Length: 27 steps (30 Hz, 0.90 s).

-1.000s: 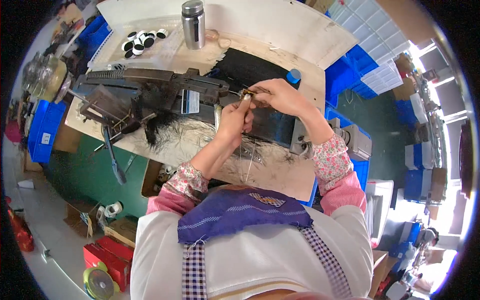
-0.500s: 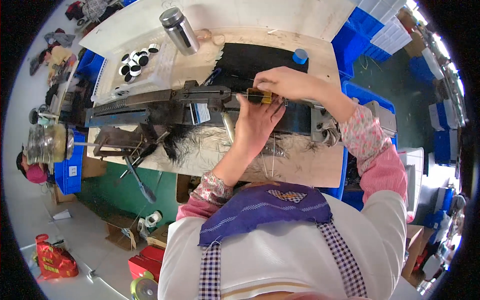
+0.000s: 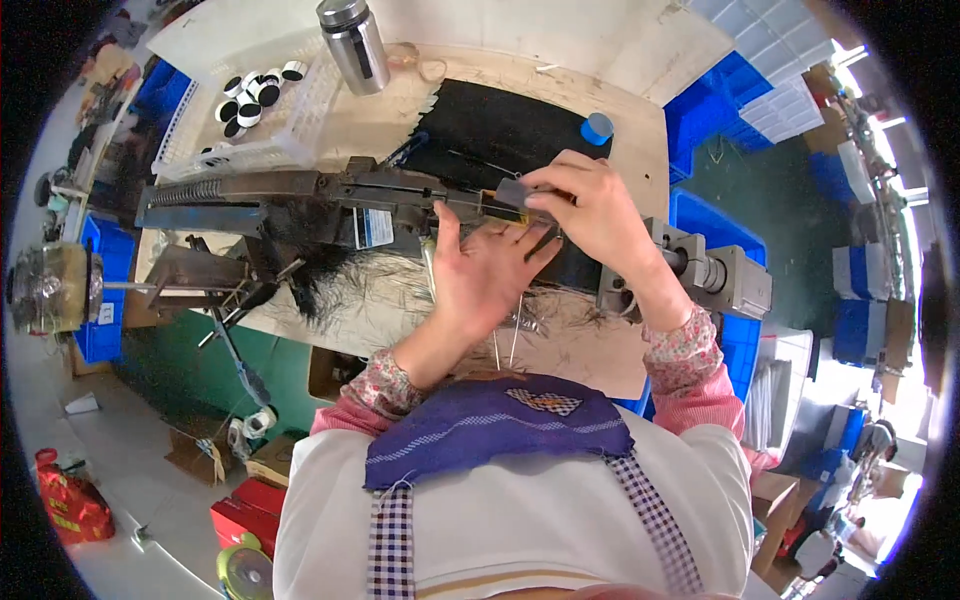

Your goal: The person is assembling individual strands into a brush head using a mechanical jig.

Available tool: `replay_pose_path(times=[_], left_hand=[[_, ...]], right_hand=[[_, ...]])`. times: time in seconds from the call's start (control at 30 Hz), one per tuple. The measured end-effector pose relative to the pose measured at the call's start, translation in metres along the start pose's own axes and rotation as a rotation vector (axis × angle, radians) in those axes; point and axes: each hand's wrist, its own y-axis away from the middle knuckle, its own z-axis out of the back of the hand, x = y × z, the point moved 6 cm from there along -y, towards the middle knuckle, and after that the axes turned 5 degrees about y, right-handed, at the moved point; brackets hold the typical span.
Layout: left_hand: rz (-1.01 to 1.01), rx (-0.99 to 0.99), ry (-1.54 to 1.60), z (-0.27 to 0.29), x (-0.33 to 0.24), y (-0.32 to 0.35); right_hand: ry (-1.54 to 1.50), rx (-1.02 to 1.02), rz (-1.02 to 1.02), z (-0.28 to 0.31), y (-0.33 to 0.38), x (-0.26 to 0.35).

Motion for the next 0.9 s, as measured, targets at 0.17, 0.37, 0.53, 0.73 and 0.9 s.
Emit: replay_pose_path(times=[0.17, 0.37, 0.53, 0.73, 0.9], left_hand=[[-0.049, 0.035, -0.077, -0.001, -0.016, 0.006], [-0.149, -0.086, -0.118, 0.004, -0.03, 0.013], [-0.138, 0.008, -0.127, -0.001, -0.031, 0.011], [-0.136, -0.032, -0.093, -0.002, -0.029, 0.011], [-0.097, 0.067, -0.151, -0.001, -0.029, 0.021]], right_hand=[[0.224, 0.084, 0.109, -0.018, -0.009, 0.007], [0.306, 0.089, 0.196, -0.014, -0.008, 0.013], [0.384, 0.016, 0.249, -0.016, -0.005, 0.02], [0.466, -0.037, 0.332, -0.014, -0.003, 0.034], [0.371, -0.058, 0.283, -0.024, -0.005, 0.033]])
